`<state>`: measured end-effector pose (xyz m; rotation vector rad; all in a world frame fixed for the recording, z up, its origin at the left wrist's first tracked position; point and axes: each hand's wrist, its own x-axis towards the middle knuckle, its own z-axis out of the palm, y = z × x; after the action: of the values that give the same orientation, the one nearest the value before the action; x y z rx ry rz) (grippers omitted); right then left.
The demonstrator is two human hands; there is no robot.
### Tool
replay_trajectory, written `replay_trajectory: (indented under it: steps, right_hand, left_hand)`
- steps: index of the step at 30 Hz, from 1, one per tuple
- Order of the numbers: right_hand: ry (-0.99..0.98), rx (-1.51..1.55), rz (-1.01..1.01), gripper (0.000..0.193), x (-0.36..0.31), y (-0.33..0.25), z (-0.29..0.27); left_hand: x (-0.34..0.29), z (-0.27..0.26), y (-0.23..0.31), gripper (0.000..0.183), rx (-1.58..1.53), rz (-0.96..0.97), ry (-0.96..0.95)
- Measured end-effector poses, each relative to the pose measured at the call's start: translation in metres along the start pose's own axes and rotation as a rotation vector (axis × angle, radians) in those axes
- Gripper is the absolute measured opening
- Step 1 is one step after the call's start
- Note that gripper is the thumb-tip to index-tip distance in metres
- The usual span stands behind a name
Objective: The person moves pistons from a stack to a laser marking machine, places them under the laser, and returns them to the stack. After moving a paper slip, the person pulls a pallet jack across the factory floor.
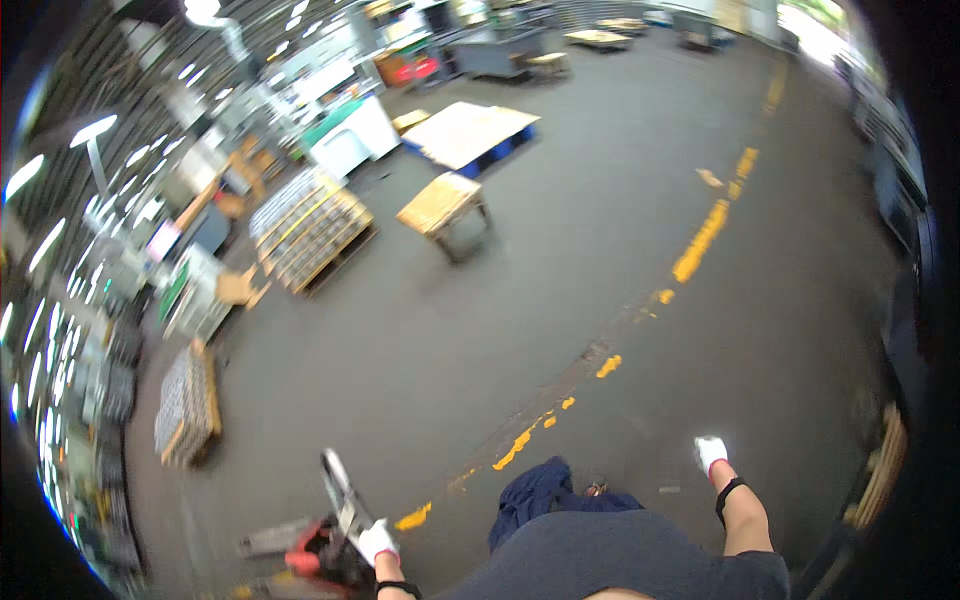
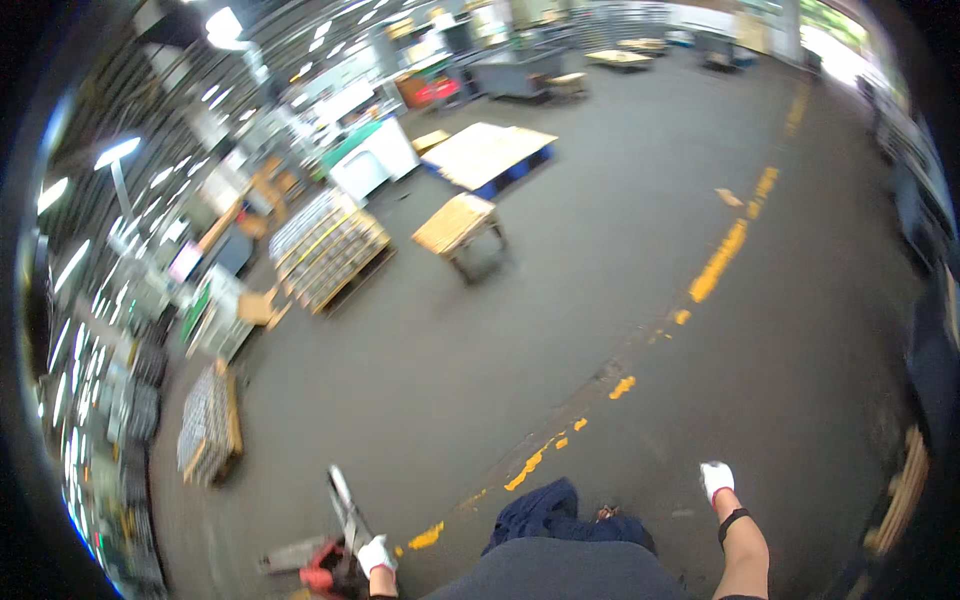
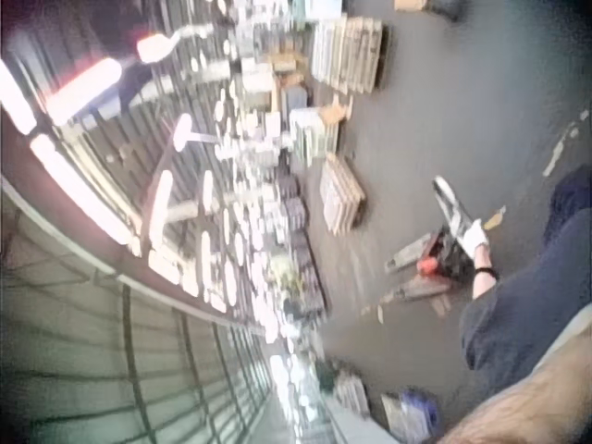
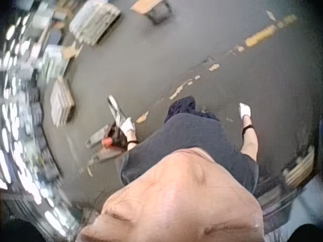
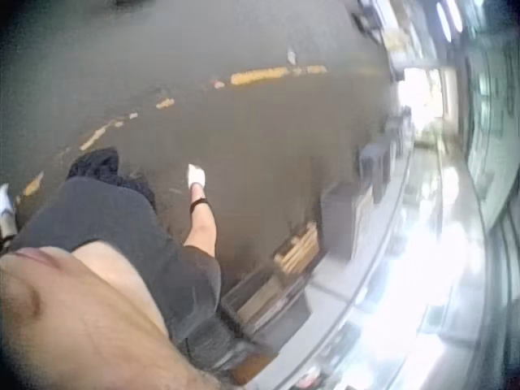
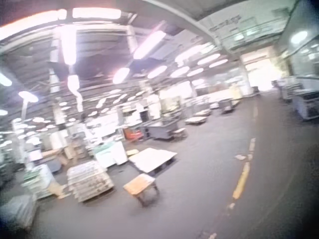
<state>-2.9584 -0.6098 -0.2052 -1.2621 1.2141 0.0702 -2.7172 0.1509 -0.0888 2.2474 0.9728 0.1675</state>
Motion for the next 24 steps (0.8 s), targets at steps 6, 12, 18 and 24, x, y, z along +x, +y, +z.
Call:
replay_trajectory:
  steps: [6, 12, 18, 24]
  right_hand:
    - [-0.194, -0.144, -0.309, 0.026, 0.084, -0.276, 0.124]
    - [-0.664, -0.855, -0.979, 0.036, 0.105, -0.415, 0.24]
    - [-0.942, -1.145, -1.067, 0.045, 0.123, -0.538, 0.225]
    - [-1.11, -1.382, -1.388, 0.054, 0.169, -0.627, 0.264]
  left_hand:
    - [-0.13, 0.075, 0.136, 0.06, 0.412, 0.057, -0.133]
    - [-0.203, 0.168, 0.249, 0.033, 0.062, -0.172, -0.084]
    - [-0.25, 0.252, 0.376, 0.059, 0.042, -0.221, -0.207]
    - [-0.334, 0.31, 0.491, 0.052, 0.177, -0.103, -0.126]
